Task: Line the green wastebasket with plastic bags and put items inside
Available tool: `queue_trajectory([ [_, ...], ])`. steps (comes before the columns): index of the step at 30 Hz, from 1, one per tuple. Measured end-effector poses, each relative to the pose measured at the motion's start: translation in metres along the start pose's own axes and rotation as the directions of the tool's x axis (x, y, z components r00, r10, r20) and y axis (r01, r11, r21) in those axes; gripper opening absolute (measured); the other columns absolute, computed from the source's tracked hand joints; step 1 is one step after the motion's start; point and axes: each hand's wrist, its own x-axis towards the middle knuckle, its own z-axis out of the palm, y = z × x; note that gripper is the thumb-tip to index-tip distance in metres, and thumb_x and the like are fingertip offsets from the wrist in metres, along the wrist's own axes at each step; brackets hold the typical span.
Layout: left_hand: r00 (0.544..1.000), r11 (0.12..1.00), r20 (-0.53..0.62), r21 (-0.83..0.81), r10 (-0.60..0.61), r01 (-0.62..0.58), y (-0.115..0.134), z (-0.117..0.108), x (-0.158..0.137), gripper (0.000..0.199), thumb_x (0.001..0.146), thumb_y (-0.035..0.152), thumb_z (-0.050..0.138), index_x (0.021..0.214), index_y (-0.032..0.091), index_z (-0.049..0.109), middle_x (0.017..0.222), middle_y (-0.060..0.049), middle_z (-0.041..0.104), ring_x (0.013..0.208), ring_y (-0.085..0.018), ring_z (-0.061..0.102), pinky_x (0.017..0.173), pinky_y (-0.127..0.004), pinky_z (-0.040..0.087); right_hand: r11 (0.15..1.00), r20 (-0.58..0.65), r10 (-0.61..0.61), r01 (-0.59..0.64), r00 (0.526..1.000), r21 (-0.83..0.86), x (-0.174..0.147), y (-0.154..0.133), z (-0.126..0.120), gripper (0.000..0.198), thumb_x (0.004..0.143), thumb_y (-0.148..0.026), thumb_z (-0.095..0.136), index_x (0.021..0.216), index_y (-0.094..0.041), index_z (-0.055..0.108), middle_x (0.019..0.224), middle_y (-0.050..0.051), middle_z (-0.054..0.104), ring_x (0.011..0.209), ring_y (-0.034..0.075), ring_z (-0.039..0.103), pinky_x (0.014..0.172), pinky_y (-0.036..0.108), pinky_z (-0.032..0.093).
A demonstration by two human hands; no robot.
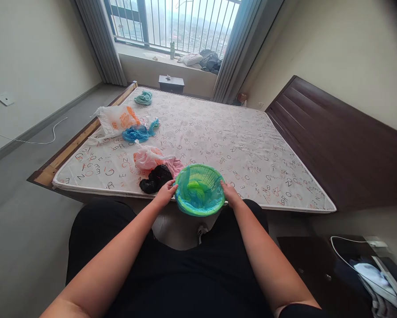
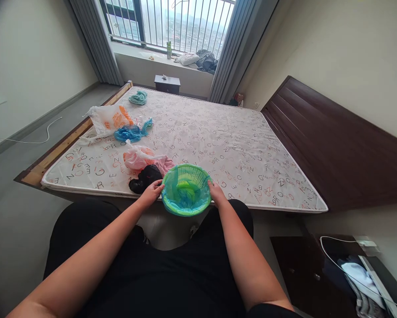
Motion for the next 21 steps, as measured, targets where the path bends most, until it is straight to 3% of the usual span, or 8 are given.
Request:
queue_trajectory([
  [9,1.000,1.000,0.001,-0.005,-0.012,0.012,0.004,0.002,0.000,0.076,0.072,0.057,0.072,0.129,0.009,0.056,0.064,0.003,0.055,0.050,-0.007,0.037,0.051,-0.024,0.025,0.994,-0.016,0.089,-0.087,0.996,0.065,0.000,-0.001,-0.002,0.052,0.099,-0.057,0.040,0.116,-0.017,0.069,0.116,0.012,0.074,0.112,0.024,0.069,0.094,0.038,0.057],
  [16,1.000,0.999,0.008,0.045,-0.001,0.000,0.002,0.005,0.000,0.074,0.079,0.057,0.067,0.132,0.008,0.054,0.070,0.000,0.059,0.055,-0.010,0.046,0.056,-0.025,0.035,0.993,0.072,0.090,-0.095,0.993,0.075,-0.003,-0.004,-0.002,0.050,0.097,-0.058,0.046,0.122,-0.018,0.065,0.111,0.011,0.075,0.107,0.024,0.071,0.092,0.038,0.058],
  [19,0.994,0.981,-0.082,0.184,0.078,-0.062,0.003,-0.004,0.003,0.074,0.084,0.059,0.061,0.137,0.009,0.050,0.071,0.000,0.059,0.063,-0.015,0.053,0.064,-0.028,0.043,0.992,0.100,0.074,-0.083,0.992,0.090,-0.004,-0.004,-0.002,0.050,0.097,-0.057,0.048,0.124,-0.018,0.064,0.113,0.012,0.075,0.107,0.024,0.071,0.095,0.037,0.057],
  [21,0.959,0.927,-0.209,0.358,0.193,-0.109,0.007,-0.017,0.007,0.070,0.088,0.057,0.056,0.140,0.011,0.047,0.076,-0.003,0.060,0.074,-0.020,0.059,0.076,-0.034,0.047,0.991,0.073,0.064,-0.073,0.995,0.114,-0.004,-0.005,-0.002,0.048,0.098,-0.055,0.047,0.122,-0.018,0.065,0.115,0.012,0.074,0.107,0.023,0.071,0.095,0.035,0.057],
])
